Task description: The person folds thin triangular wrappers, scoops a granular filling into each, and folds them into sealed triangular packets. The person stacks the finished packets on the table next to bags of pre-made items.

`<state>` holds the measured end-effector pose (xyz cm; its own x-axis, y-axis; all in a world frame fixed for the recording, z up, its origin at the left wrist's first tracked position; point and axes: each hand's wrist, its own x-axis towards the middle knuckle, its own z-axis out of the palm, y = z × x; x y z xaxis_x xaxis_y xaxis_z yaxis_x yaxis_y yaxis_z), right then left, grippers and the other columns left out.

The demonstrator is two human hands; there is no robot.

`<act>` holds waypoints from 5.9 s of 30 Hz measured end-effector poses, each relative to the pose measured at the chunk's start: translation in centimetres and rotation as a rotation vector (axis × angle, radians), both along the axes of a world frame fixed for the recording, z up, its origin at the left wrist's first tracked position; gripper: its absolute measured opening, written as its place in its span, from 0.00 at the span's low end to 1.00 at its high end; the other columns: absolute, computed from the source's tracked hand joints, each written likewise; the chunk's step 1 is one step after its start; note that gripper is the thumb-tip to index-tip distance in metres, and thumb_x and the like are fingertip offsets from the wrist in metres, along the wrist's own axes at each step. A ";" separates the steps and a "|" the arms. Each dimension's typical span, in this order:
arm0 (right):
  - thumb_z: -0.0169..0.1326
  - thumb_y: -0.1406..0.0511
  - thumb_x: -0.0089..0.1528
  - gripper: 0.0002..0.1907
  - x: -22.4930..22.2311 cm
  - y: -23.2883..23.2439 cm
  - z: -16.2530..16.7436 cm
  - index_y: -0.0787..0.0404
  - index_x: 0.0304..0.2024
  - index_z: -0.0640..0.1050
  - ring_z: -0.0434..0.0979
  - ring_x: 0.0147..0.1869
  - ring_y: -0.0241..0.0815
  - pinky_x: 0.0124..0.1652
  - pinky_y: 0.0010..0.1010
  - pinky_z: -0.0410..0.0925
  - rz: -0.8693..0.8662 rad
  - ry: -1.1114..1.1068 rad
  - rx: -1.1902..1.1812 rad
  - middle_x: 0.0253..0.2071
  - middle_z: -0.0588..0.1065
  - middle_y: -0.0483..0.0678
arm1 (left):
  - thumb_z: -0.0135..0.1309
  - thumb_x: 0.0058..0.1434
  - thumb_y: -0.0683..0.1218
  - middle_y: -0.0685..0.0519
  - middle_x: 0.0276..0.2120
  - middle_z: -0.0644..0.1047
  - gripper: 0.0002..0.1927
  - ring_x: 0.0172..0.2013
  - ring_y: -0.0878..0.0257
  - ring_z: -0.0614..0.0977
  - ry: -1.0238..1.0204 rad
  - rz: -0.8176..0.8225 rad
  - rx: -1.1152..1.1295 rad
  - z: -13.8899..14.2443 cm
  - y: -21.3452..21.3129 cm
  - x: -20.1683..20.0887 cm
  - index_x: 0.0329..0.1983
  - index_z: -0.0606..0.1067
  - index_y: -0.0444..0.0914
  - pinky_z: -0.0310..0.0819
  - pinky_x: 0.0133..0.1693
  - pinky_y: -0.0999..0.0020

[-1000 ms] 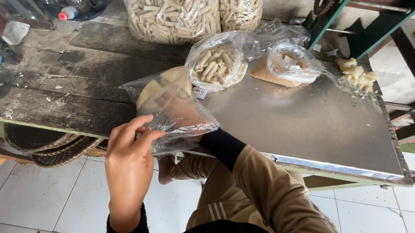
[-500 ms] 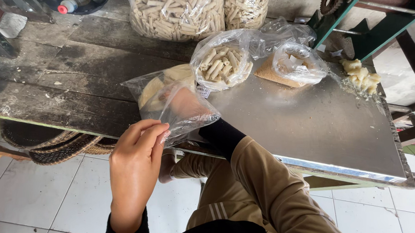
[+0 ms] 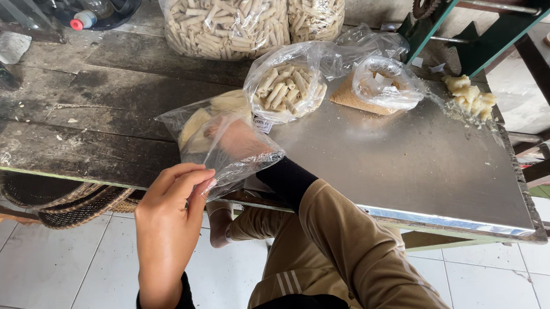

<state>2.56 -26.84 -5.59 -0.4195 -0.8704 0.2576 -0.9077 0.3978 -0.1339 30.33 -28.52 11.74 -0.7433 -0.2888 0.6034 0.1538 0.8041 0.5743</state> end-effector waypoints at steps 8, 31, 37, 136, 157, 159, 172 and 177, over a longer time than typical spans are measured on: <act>0.50 0.65 0.62 0.14 0.3 -0.6 -0.5 0.56 0.49 0.78 0.80 0.49 0.49 0.43 0.36 0.74 -0.065 0.104 0.146 0.49 0.77 0.51 | 0.57 0.58 0.39 0.50 0.49 0.80 0.16 0.41 0.61 0.82 0.035 -0.439 0.279 -3.7 -4.3 -1.4 0.51 0.77 0.38 0.77 0.40 0.65; 0.51 0.67 0.66 0.22 17.3 30.4 9.7 0.70 0.62 0.73 0.76 0.54 0.36 0.53 0.26 0.69 -0.315 -1.502 -0.732 0.51 0.78 0.49 | 0.47 0.76 0.52 0.43 0.71 0.66 0.26 0.70 0.44 0.67 0.043 0.016 -0.079 -11.7 -5.2 -12.1 0.75 0.63 0.42 0.54 0.69 0.38; 0.47 0.71 0.66 0.21 18.3 42.5 12.3 0.71 0.62 0.72 0.76 0.53 0.39 0.49 0.28 0.70 -0.492 -1.532 -1.104 0.52 0.78 0.51 | 0.53 0.55 0.67 0.37 0.74 0.53 0.49 0.73 0.35 0.52 -0.370 -0.472 -0.640 -10.7 7.2 -10.0 0.75 0.57 0.39 0.37 0.65 0.24; 0.66 0.65 0.57 0.16 -6.9 48.8 12.9 0.60 0.46 0.80 0.80 0.44 0.38 0.39 0.34 0.73 -0.239 -0.601 -0.255 0.42 0.80 0.47 | 0.53 0.68 0.44 0.55 0.37 0.81 0.11 0.34 0.72 0.80 -0.276 -0.949 0.885 -16.7 31.7 -32.3 0.49 0.75 0.33 0.76 0.35 0.74; 0.57 0.67 0.63 0.10 -8.5 50.2 10.2 0.58 0.46 0.82 0.84 0.44 0.36 0.47 0.29 0.77 -0.364 -0.501 -0.371 0.42 0.82 0.44 | 0.53 0.66 0.48 0.49 0.33 0.83 0.14 0.31 0.67 0.82 -0.494 -0.683 0.768 -15.2 31.3 -32.1 0.44 0.79 0.32 0.77 0.35 0.67; 0.56 0.68 0.64 0.09 -10.4 53.0 9.3 0.59 0.47 0.82 0.84 0.44 0.37 0.46 0.29 0.77 -0.490 -0.617 -0.465 0.41 0.83 0.46 | 0.52 0.68 0.50 0.50 0.37 0.84 0.15 0.35 0.69 0.83 -0.552 -0.776 0.962 -15.2 31.4 -32.2 0.46 0.79 0.33 0.78 0.39 0.68; 0.60 0.73 0.58 0.08 -14.8 54.8 6.0 0.60 0.40 0.82 0.84 0.46 0.45 0.50 0.34 0.74 -0.557 -0.113 -0.441 0.45 0.83 0.49 | 0.53 0.67 0.52 0.52 0.43 0.82 0.17 0.41 0.65 0.85 -0.806 -0.791 1.308 -15.2 31.1 -32.2 0.51 0.76 0.37 0.81 0.44 0.65; 0.62 0.72 0.56 0.07 -13.7 55.0 6.6 0.61 0.38 0.82 0.84 0.44 0.47 0.45 0.34 0.73 -0.610 -0.202 -0.386 0.38 0.83 0.48 | 0.52 0.67 0.53 0.53 0.43 0.82 0.17 0.41 0.66 0.85 -0.820 -0.790 1.286 -15.2 31.1 -32.0 0.52 0.76 0.38 0.81 0.44 0.65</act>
<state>-11.17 28.11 0.98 -0.8703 -0.3311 0.3646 -0.4838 0.7136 -0.5067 -1.71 2.60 -3.44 -0.9050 0.3149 -0.2860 -0.3852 -0.3216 0.8650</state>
